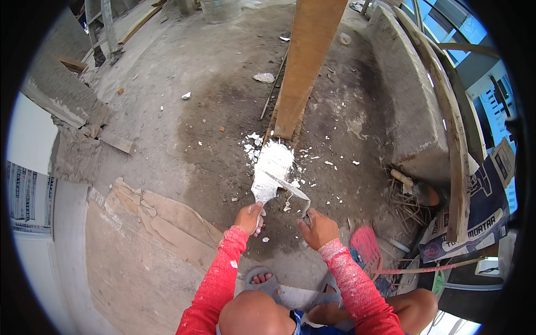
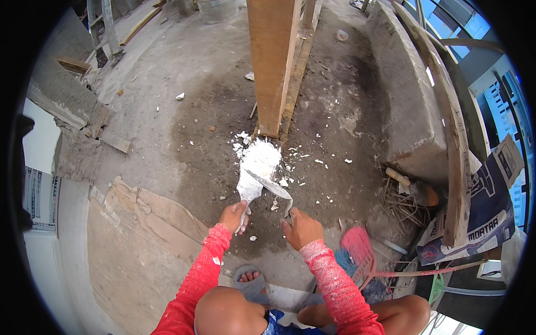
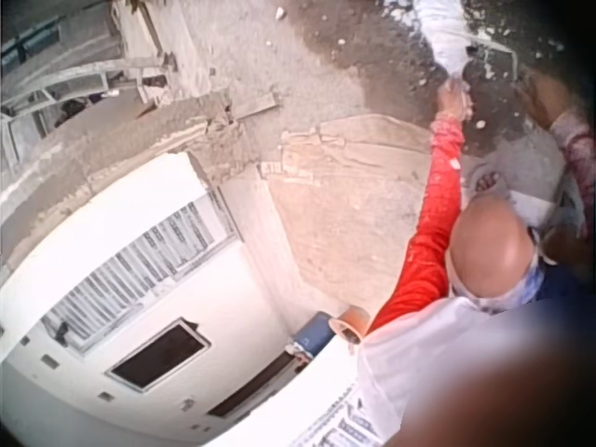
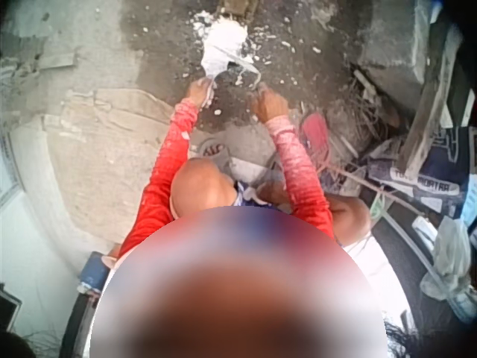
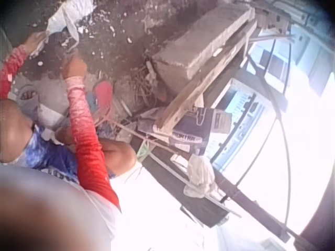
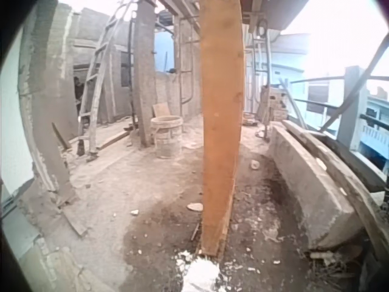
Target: The person squats on a construction floor and uses a trowel to spread white mortar along the base of a wooden beam. They repeatedly scoop and smooth the material in a narrow strip, occasionally adjusting the trowel angle to level the surface.
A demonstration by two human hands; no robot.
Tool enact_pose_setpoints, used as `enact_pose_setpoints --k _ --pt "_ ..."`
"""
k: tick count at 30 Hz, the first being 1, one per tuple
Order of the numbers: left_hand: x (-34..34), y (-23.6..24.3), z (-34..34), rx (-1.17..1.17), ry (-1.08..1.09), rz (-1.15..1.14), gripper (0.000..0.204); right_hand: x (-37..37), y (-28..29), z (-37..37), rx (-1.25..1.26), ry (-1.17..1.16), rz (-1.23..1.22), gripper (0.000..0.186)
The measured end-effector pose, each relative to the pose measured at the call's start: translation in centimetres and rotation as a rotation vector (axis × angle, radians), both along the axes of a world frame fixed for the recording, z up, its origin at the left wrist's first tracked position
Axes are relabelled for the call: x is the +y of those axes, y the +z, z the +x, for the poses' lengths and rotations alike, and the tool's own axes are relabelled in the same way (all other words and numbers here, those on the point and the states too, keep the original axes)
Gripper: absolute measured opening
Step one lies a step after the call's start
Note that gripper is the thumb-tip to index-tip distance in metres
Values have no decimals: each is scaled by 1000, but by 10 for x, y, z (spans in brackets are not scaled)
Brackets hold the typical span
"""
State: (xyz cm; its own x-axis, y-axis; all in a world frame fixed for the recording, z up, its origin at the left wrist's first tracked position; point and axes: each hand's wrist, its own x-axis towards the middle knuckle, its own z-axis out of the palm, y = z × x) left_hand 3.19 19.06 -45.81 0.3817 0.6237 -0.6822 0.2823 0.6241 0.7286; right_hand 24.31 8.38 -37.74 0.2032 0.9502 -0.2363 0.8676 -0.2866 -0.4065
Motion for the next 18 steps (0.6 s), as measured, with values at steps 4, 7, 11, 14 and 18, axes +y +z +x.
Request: enact_pose_setpoints --k 4,7,11,14,18 --pt "2 -1 0 -10 29 -13 47 11 -3 -6 -29 37 -106 34" --pt "6 0 2 34 -19 50 49 14 -5 -7 -74 45 -155 34" --pt "13 1 3 106 -69 43 52 22 -10 -9 -91 71 -252 33" --pt "20 5 3 183 -98 30 54 42 -12 -12 -95 107 -462 31" --pt "24 11 5 203 -113 27 55 74 -5 -6 -145 -14 -342 37"
